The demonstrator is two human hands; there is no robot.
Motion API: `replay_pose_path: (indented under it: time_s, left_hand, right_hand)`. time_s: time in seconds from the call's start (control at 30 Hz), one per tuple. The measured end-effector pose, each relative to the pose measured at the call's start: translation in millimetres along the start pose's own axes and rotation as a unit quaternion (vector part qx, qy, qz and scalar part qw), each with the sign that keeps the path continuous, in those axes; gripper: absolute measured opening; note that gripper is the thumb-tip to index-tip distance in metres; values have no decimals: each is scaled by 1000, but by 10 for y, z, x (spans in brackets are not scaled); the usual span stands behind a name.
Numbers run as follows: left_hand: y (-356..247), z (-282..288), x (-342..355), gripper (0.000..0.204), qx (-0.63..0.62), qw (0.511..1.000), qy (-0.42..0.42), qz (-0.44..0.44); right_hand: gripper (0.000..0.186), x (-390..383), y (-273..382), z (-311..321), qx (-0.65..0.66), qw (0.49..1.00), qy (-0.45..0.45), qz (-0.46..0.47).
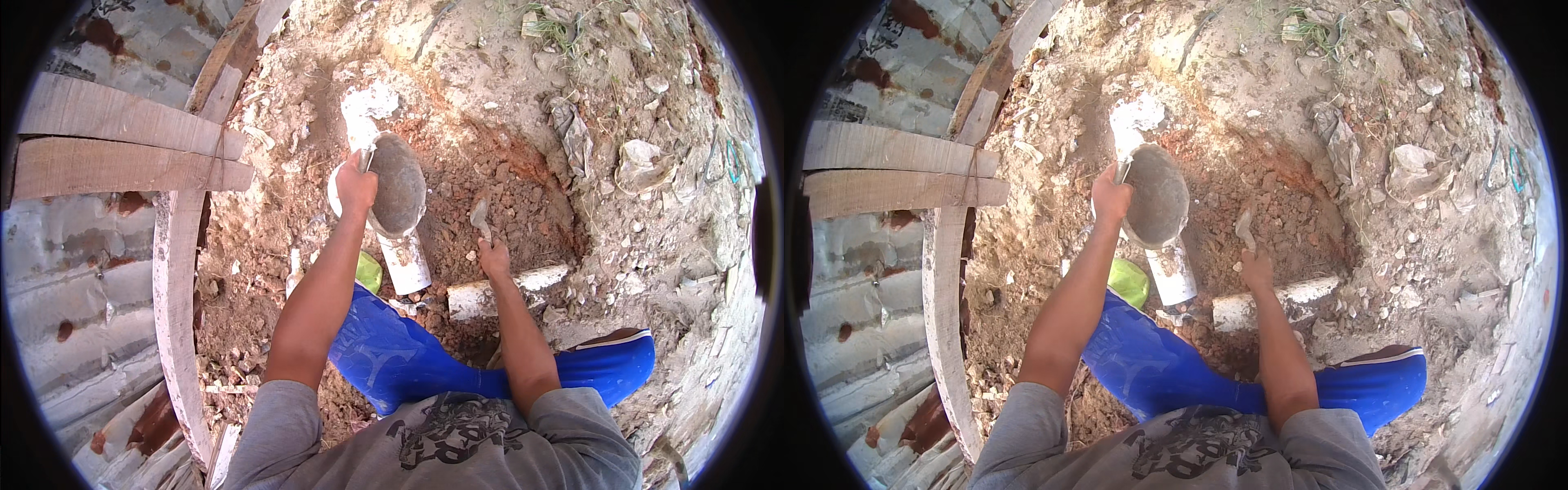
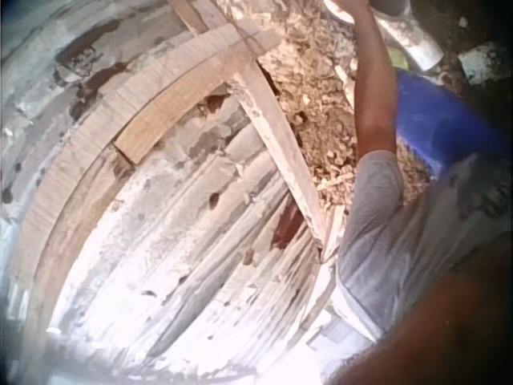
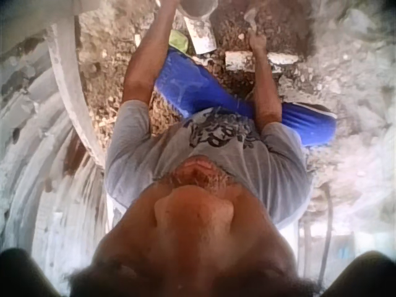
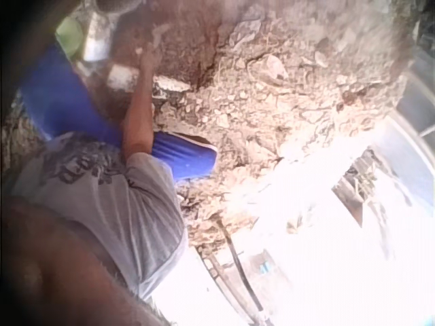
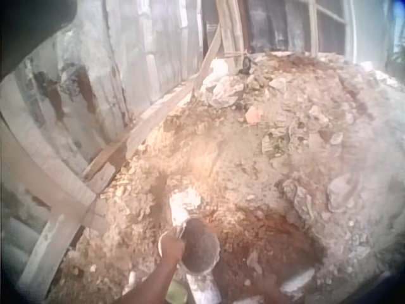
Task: The person patches a section of white PVC pipe in the ground using a hand trowel and cement mixture from a small bucket.
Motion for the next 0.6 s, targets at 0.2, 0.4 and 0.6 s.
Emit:
replay_pose_path:
  time_s: [0.2, 0.4, 0.6]
  left_hand:
    - [-517, -210, -187, 55, -42, 997, -23, -57]
    - [-498, -1372, -379, 57, 158, 983, 82, -45]
    - [-295, -2009, -541, 66, 271, 920, 269, -89]
  right_hand:
    - [18, -520, 246, 579, 253, 956, 107, -99]
    - [31, -951, 645, 1142, 221, 972, 43, -65]
    - [18, -759, -281, 1099, 158, 973, -27, -169]
Point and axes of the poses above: each hand's wrist, its own x-axis towards the middle knuckle, its own z-axis out of the back of the hand, y = z × x, the point moved 10 cm from there along x, towards the middle knuckle, and after that the axes turned 9 degrees about -x, right-handed, at the moved point
